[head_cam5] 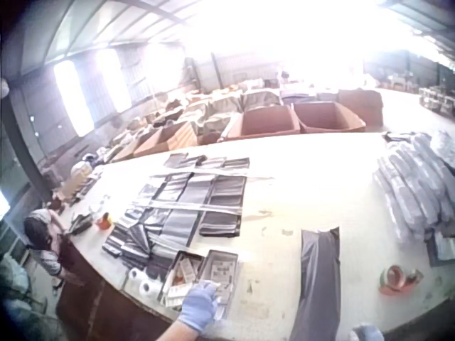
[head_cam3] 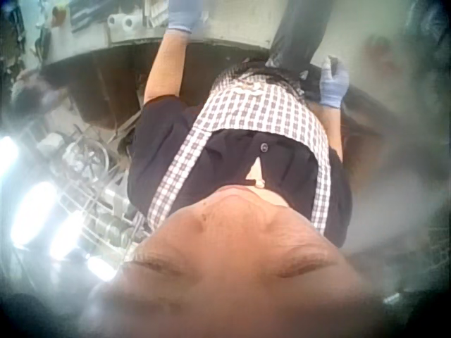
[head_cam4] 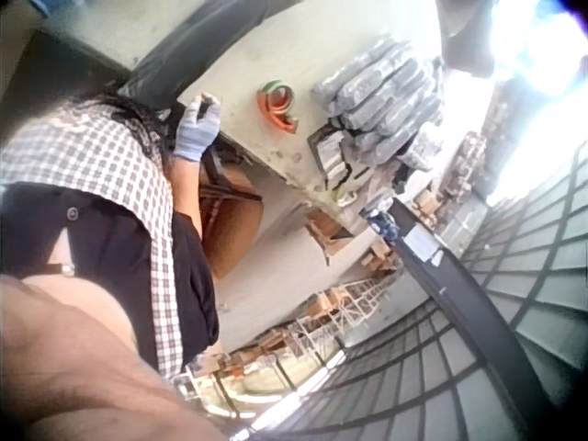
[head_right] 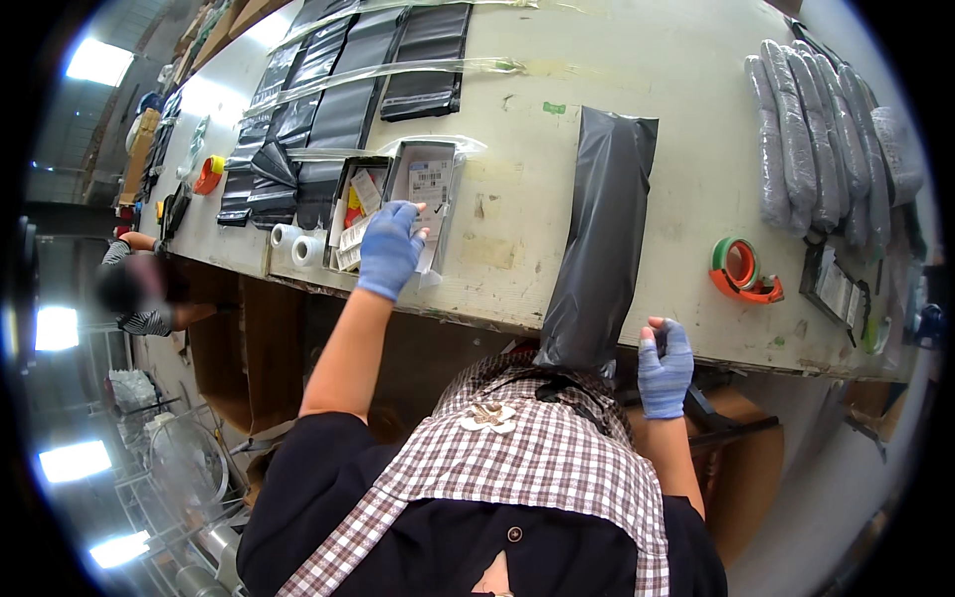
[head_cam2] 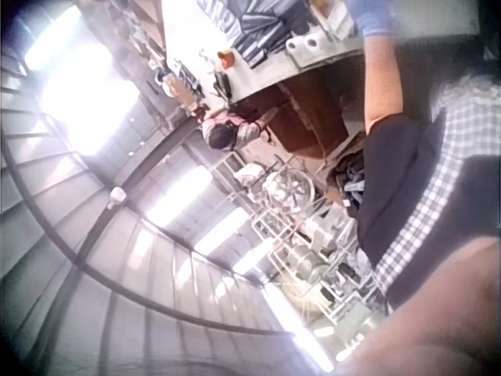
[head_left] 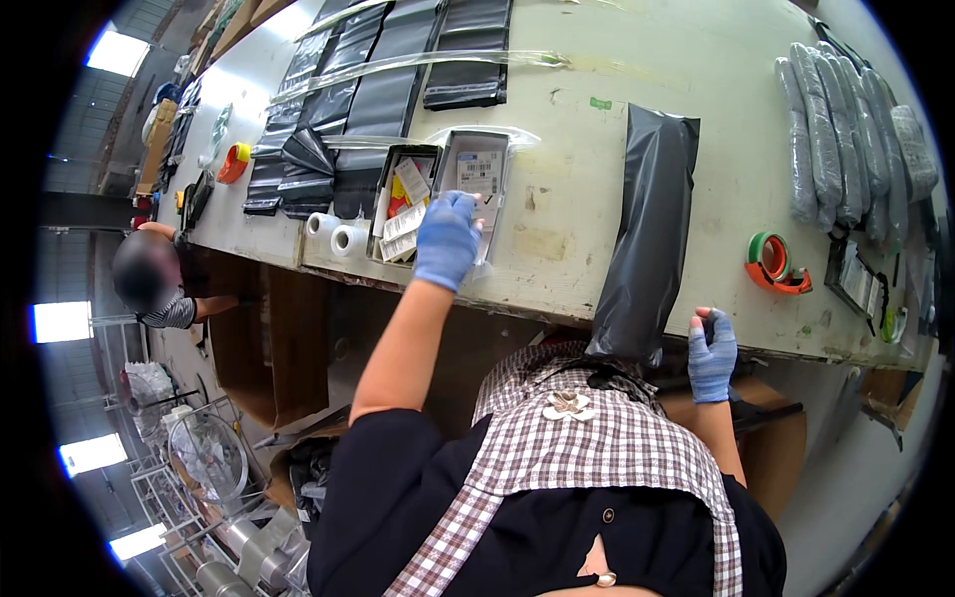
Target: The person places items into plastic sleeves, applies labels, and uses a tape dispenser to seal the packages at a workstation.
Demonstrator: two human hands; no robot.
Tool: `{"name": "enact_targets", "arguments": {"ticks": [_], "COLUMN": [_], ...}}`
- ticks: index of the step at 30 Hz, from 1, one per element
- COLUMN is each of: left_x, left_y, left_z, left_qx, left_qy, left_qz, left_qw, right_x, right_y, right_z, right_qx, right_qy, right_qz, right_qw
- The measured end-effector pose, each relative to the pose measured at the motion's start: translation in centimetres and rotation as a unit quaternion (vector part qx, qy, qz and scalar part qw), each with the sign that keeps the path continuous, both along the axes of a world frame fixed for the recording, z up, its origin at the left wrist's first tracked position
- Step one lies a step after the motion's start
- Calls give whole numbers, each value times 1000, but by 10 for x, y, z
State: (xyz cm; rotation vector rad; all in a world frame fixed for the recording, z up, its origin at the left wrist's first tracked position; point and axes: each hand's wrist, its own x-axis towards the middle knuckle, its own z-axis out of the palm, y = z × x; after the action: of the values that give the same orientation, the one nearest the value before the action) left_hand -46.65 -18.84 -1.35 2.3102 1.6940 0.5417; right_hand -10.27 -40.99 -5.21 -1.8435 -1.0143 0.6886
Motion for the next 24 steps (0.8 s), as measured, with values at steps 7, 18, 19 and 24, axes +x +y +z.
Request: {"name": "enact_targets", "arguments": {"ticks": [7, 18, 19, 24], "left_x": [-26, -31, -26, 47], "left_y": [40, 15, 9, -60], "left_z": [-55, -10, 2, 49], "left_qx": [-37, 26, 107, 236], "left_qy": [148, -111, -115, -108], "left_qz": [-119, 102, 83, -103], "left_qw": [981, 988, 984, 960], "right_x": [-21, -17, -19, -74], "right_y": [32, 48, 54, 98], "right_z": [18, 29, 34, 76], "right_qx": [23, -7, -8, -72], "right_qy": [2, 93, 129, 444], "right_qz": [111, 120, 144, 216], "right_qw": [994, 988, 981, 867]}}
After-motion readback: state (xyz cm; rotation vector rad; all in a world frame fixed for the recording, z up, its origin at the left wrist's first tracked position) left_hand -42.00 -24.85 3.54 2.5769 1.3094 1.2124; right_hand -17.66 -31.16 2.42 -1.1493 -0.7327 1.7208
